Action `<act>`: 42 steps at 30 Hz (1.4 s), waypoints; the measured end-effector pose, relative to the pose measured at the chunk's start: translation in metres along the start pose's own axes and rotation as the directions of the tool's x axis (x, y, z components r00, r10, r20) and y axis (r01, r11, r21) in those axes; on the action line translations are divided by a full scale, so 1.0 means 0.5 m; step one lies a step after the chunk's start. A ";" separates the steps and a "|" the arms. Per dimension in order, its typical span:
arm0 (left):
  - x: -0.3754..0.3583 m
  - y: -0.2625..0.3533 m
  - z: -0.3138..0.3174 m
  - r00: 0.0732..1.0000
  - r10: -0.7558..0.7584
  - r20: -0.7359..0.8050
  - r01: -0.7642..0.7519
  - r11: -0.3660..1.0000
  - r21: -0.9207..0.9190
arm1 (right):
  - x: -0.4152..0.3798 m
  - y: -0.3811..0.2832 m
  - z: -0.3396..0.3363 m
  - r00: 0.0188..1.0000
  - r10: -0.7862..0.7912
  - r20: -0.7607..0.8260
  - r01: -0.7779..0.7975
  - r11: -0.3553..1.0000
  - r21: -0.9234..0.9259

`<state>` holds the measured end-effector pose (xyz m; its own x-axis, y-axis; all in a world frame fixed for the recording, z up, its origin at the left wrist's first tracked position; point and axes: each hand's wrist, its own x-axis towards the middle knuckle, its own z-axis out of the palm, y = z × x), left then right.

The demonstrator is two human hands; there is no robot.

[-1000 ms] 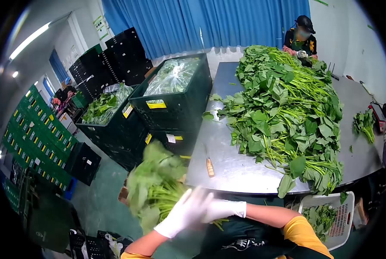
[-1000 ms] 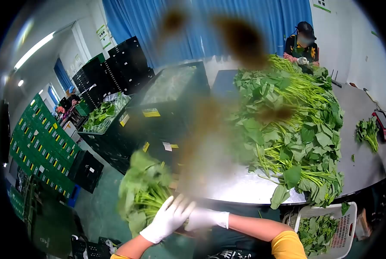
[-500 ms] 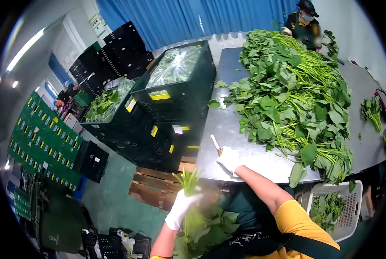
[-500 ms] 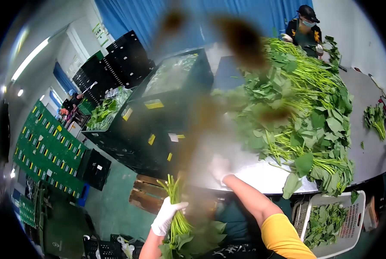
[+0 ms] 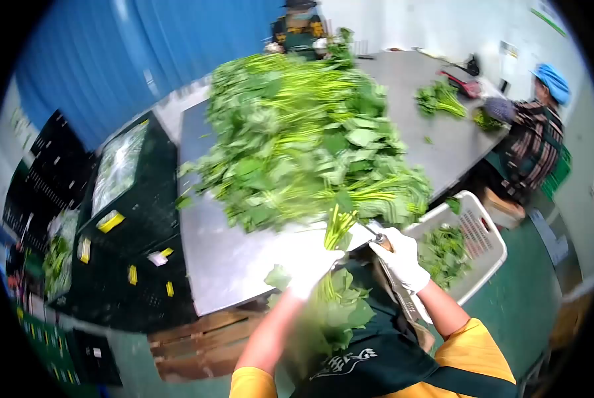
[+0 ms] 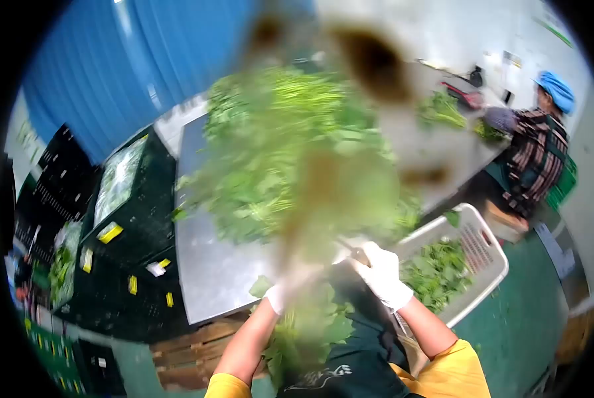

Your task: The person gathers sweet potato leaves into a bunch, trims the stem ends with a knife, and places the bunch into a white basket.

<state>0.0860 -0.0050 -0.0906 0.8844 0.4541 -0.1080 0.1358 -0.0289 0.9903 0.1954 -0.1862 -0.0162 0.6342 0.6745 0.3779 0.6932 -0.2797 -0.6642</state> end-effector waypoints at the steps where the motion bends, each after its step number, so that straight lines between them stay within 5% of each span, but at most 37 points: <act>1: 0.033 -0.002 0.049 0.998 0.010 0.056 -0.010 1.000 0.000 | -0.013 0.026 -0.027 1.000 0.006 -0.026 -0.008 0.997 -0.082; 3: 0.085 -0.002 0.139 0.978 0.210 -0.005 -0.179 0.844 0.505 | -0.040 0.070 -0.070 0.996 0.010 -0.089 -0.018 0.996 -0.087; 4: 0.087 0.021 0.177 0.993 0.110 0.031 -0.108 0.804 0.584 | -0.053 0.085 -0.084 0.990 0.077 -0.117 -0.087 0.993 -0.079; 7: 0.095 0.049 0.279 0.983 0.146 0.114 -0.184 0.705 0.685 | -0.084 0.129 -0.124 0.980 0.155 -0.128 -0.172 0.975 -0.139; 11: 0.076 0.086 0.353 0.967 0.143 0.209 -0.252 0.628 0.736 | -0.118 0.198 -0.137 0.966 0.159 -0.206 -0.195 0.966 -0.171; 15: 0.079 0.076 0.384 0.946 0.118 0.301 -0.288 0.731 0.619 | -0.164 0.265 -0.122 0.955 0.199 -0.219 -0.239 0.956 -0.174; 18: 0.068 0.063 0.400 0.935 0.083 0.344 -0.274 0.784 0.556 | -0.210 0.291 -0.120 0.889 0.428 -0.162 -0.435 0.900 -0.006; 19: 0.059 0.081 0.397 0.930 0.075 0.359 -0.279 0.781 0.559 | -0.272 0.367 -0.094 0.856 0.493 -0.153 -0.498 0.867 0.003; 21: 0.057 0.128 0.377 0.939 0.172 0.298 -0.277 0.891 0.360 | -0.459 0.547 -0.057 0.523 0.852 0.011 -0.827 0.510 -0.235; 22: 0.066 0.134 0.357 0.949 0.112 0.296 -0.187 0.953 0.240 | -0.551 0.580 -0.070 0.556 0.829 -0.049 -0.812 0.530 -0.243; 24: 0.093 0.133 0.339 0.944 0.145 0.296 -0.242 0.915 0.322 | -0.616 0.607 -0.107 0.520 0.831 -0.196 -0.843 0.463 -0.272; 27: 0.069 0.131 0.317 0.946 0.051 0.322 -0.177 0.909 0.377 | -0.579 0.540 -0.155 0.355 0.880 -0.316 -0.935 0.336 -0.113; 30: 0.039 0.172 0.280 0.971 0.062 0.232 -0.110 0.973 0.203 | -0.430 0.428 -0.148 0.615 0.700 -0.363 -0.751 0.660 0.000; 31: 0.023 0.192 0.236 0.980 0.105 0.168 -0.169 0.886 0.433 | -0.370 0.375 -0.131 0.624 0.743 -0.241 -0.746 0.658 0.098; 32: -0.023 0.277 0.210 0.990 -0.015 0.137 0.007 0.998 0.063 | -0.323 0.348 -0.094 0.767 0.609 -0.202 -0.623 0.783 -0.003; 33: -0.063 0.324 0.172 1.000 -0.007 0.031 0.005 0.998 0.058 | -0.253 0.266 -0.079 0.778 0.627 -0.048 -0.626 0.779 0.028; 34: -0.102 0.355 0.130 0.994 0.051 -0.100 -0.033 0.984 0.177 | -0.194 0.184 -0.061 0.840 0.539 0.068 -0.538 0.808 0.241; 35: -0.138 0.380 0.090 0.971 0.106 -0.215 -0.064 0.979 0.196 | -0.170 0.180 0.016 0.923 0.374 0.094 -0.386 0.896 0.219; 37: -0.207 0.408 0.023 0.853 0.356 -0.381 -0.076 0.807 0.585 | -0.094 0.102 0.114 0.966 0.059 0.252 -0.107 0.978 0.182; 39: -0.260 0.413 -0.035 0.781 0.526 -0.335 0.031 0.504 0.863 | -0.025 0.024 0.221 0.949 -0.139 0.282 0.071 0.969 0.237; 41: -0.283 0.409 -0.070 0.744 0.630 -0.223 0.130 0.191 0.973 | 0.025 -0.008 0.341 0.927 -0.261 0.269 0.170 0.933 0.317; 42: -0.290 0.409 -0.078 0.746 0.637 -0.197 0.203 0.064 0.977 | 0.054 -0.034 0.349 0.871 -0.283 0.401 0.201 0.951 0.234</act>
<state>-0.0318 -0.0423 0.1312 0.6581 0.4954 0.5670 0.6248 -0.7796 -0.0440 0.1408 -0.0439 -0.1072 0.2185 0.9410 0.2584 0.7068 0.0299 -0.7068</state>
